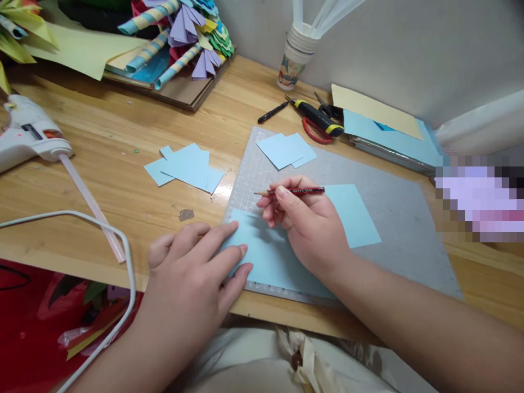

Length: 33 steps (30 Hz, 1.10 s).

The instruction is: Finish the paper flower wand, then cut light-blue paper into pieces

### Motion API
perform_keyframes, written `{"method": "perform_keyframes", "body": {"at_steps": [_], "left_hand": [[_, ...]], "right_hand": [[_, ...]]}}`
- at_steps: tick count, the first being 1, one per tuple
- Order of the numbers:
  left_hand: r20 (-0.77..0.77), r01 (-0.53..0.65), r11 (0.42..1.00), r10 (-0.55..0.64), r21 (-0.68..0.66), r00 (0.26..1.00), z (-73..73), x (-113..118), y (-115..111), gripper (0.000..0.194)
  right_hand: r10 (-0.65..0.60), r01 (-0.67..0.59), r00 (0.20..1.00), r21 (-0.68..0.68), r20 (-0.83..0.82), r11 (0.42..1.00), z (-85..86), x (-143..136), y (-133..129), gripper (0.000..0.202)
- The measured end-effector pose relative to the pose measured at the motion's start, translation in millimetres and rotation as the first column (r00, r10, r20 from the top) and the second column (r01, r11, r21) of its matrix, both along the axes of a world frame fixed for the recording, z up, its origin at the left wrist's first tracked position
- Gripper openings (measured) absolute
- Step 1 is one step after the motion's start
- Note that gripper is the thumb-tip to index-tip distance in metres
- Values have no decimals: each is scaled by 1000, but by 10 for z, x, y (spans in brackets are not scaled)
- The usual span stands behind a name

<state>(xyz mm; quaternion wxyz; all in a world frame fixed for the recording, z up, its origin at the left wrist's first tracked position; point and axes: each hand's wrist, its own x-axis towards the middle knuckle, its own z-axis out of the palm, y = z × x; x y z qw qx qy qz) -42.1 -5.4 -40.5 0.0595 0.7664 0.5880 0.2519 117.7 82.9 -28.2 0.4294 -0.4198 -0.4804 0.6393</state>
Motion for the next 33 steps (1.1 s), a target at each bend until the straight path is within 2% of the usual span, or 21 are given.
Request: {"method": "perform_keyframes", "body": {"at_steps": [4,7,9,12,15,17,20,25,29,33], "left_hand": [[-15,-1,1000,1,-11,1000,17,24,42,11],[-46,-4,1000,4,-7,999,24,40,68,13],[-60,5,1000,-5,-2,998,23,41,81,14],[-82,12,1000,-13,-15,997,17,30,86,14],[-82,17,999,-20,-36,996,9,19,78,15],[-74,22,999,-24,-31,997,4,16,71,15],[-70,19,1000,-20,-22,997,-5,13,67,16],[-66,16,1000,-17,-5,998,-25,5,69,17],[-61,20,1000,-20,5,998,-40,1,72,17],[-42,28,1000,-28,4,999,-49,5,74,16]], "right_hand": [[-18,15,1000,-196,-16,980,92,198,-372,10],[6,-2,1000,-247,15,969,103,314,-595,11],[48,-21,989,-192,137,981,68,372,-695,9],[116,-147,916,54,384,988,-30,436,-790,6],[122,-294,866,296,486,909,-125,466,-827,14],[128,-352,848,365,515,862,-159,469,-829,19],[142,-408,816,385,560,828,-166,468,-819,22],[134,-436,789,392,599,810,-145,463,-813,23],[132,-443,756,353,641,824,-126,436,-807,23],[130,-425,756,331,641,842,-114,411,-796,22]]}}
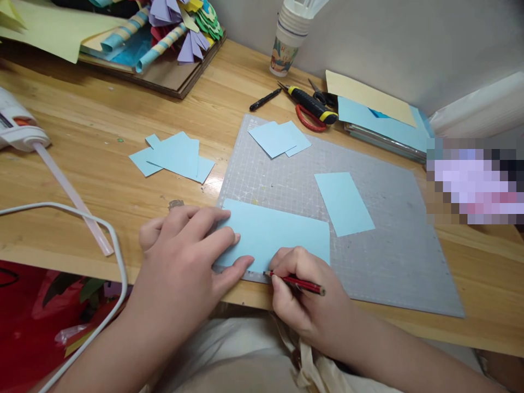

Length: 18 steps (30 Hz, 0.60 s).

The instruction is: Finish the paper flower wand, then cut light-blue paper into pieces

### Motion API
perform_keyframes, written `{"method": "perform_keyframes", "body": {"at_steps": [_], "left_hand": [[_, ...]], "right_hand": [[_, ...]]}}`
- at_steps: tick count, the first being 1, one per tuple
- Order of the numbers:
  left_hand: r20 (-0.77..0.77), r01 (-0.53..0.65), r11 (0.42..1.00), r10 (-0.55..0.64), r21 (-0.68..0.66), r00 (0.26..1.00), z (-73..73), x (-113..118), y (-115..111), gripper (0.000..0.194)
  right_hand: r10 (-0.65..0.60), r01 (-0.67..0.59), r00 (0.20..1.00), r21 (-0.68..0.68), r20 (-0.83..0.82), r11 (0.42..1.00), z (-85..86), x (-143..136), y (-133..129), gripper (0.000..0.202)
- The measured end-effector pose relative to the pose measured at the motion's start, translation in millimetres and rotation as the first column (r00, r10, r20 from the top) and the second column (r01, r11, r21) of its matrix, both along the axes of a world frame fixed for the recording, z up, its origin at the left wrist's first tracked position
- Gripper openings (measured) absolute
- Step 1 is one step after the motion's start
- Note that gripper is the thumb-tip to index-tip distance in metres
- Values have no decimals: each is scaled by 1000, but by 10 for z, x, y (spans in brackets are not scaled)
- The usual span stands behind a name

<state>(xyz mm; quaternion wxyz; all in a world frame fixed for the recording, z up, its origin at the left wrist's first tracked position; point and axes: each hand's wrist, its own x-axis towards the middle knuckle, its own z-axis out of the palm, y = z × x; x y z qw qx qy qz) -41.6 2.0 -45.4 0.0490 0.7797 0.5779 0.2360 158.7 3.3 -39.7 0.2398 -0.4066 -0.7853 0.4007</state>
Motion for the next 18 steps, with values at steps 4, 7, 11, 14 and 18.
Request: {"method": "perform_keyframes", "body": {"at_steps": [4,7,11,14,18], "left_hand": [[3,-6,1000,6,-10,1000,9,4,-3,15],[2,-11,1000,12,-18,1000,23,10,-6,15],[-12,-22,999,22,-26,1000,34,13,-5,14],[-15,-14,1000,14,-17,1000,35,9,-4,14],[-26,-24,999,23,-21,999,35,10,-5,14]], "right_hand": [[26,-26,1000,-9,-9,1000,-1,12,-1,22],[39,-39,999,-11,-18,999,-10,25,-9,23],[-23,22,996,-10,-81,1000,-36,22,-19,19],[-31,31,996,3,-78,1000,-34,17,-17,19],[9,-9,1000,2,-16,1000,-3,23,0,21]]}}
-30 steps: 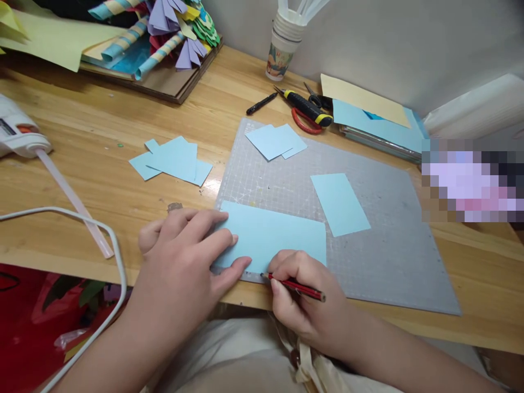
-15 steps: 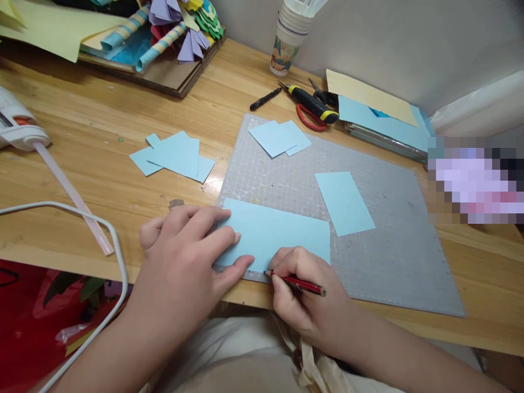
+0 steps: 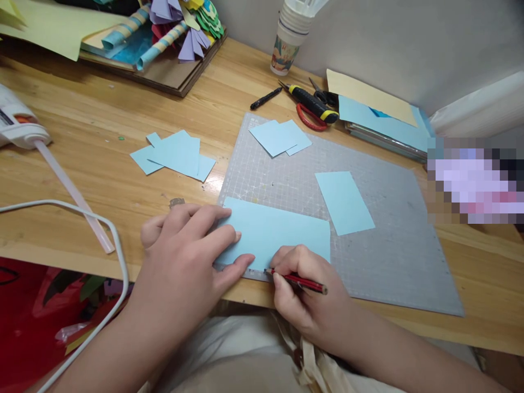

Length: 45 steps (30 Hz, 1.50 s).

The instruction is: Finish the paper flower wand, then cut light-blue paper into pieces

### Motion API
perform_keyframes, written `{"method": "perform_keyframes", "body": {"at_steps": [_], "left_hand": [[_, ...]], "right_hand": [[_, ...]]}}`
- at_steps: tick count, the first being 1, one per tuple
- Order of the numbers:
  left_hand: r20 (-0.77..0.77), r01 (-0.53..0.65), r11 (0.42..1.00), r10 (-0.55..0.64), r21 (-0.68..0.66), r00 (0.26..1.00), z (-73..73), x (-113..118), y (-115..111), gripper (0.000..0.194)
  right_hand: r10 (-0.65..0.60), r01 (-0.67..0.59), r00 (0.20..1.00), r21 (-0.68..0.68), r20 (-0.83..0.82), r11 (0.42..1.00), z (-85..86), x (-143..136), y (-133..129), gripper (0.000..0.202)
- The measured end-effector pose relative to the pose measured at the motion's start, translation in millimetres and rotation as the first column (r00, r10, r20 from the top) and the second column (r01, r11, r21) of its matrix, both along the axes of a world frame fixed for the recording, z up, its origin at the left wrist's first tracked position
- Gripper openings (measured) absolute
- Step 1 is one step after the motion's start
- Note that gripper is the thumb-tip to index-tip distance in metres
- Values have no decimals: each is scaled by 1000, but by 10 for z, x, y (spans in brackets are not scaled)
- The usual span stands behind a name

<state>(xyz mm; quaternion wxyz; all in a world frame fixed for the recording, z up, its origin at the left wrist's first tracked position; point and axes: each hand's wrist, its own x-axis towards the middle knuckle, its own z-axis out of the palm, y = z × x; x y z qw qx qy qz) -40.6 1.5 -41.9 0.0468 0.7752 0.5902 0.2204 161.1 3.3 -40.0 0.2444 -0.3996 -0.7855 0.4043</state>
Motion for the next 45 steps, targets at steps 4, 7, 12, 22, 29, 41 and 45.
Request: {"method": "perform_keyframes", "body": {"at_steps": [4,7,12,22,29,41,45], "left_hand": [[17,-18,1000,18,-8,1000,-4,9,-2,12],[37,-13,1000,14,-14,999,-10,10,-2,12],[17,21,1000,-21,-15,1000,-13,2,-1,12],[81,31,996,-38,82,996,-6,-53,-79,9],[129,41,991,-58,131,990,-11,-86,-258,16],[157,-12,993,-7,117,988,-74,-18,-405,28],[558,-294,956,252,-15,791,20,77,-286,58]], "right_hand": [[8,-8,1000,-25,-10,1000,-5,6,-1,20],[-34,32,998,-25,-54,999,-21,2,-5,18],[-5,5,1000,-18,-7,1000,-7,4,2,21],[-311,306,894,-68,-323,950,83,117,33,22],[-242,221,951,124,191,967,228,294,561,4],[147,-104,966,-197,213,975,362,171,841,15],[73,-72,997,-81,5,994,389,291,832,18]]}}
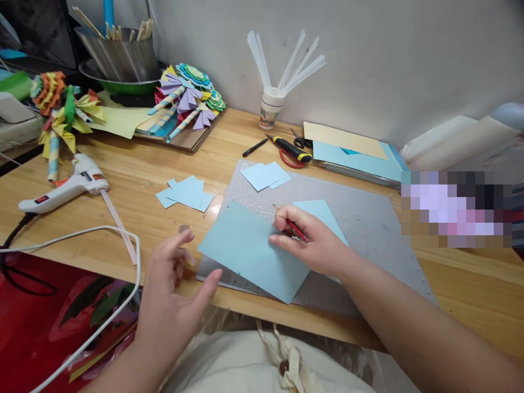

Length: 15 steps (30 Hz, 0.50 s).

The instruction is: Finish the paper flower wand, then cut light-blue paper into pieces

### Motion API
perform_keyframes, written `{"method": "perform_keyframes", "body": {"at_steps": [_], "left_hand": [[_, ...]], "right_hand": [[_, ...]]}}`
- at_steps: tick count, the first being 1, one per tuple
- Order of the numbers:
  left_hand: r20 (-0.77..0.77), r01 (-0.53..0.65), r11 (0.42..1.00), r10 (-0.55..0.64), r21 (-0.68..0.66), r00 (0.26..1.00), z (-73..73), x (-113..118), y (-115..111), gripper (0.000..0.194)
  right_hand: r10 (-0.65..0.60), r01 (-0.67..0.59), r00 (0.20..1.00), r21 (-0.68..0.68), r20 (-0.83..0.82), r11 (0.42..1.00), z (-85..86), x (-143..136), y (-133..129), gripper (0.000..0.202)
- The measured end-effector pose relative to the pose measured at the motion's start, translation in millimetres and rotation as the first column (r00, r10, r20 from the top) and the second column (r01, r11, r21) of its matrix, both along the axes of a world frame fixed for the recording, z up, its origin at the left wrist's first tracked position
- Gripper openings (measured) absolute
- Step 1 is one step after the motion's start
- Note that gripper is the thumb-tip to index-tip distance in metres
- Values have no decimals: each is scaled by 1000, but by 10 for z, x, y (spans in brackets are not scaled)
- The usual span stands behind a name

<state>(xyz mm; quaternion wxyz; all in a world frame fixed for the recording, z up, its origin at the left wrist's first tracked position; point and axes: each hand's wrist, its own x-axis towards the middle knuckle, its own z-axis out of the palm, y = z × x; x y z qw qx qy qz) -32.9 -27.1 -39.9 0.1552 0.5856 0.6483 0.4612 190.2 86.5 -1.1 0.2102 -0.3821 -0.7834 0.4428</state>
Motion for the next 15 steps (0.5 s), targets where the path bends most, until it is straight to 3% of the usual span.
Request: {"method": "perform_keyframes", "body": {"at_steps": [2,5,7,9,12,14,15], "left_hand": [[273,37,998,-21,-55,962,116,85,113,56],[451,270,954,-184,-132,873,324,243,290,21],[429,303,948,-236,-95,872,437,337,377,8],[325,220,974,-226,57,918,498,392,431,6],[144,196,932,-249,306,958,465,383,463,15],[86,244,915,-285,322,955,369,341,463,21],[72,258,925,-288,280,955,308,320,457,21]], "right_hand": [[-74,82,992,83,-98,993,20,70,-11,20],[-154,200,967,233,-202,952,67,145,-46,23],[-198,283,940,316,-277,906,116,179,-67,24],[-257,394,886,334,-385,857,167,231,-70,23],[-396,586,773,318,-495,746,186,403,-18,21],[-498,641,759,350,-419,683,117,583,48,18],[-538,622,783,363,-312,694,57,681,86,18]]}}
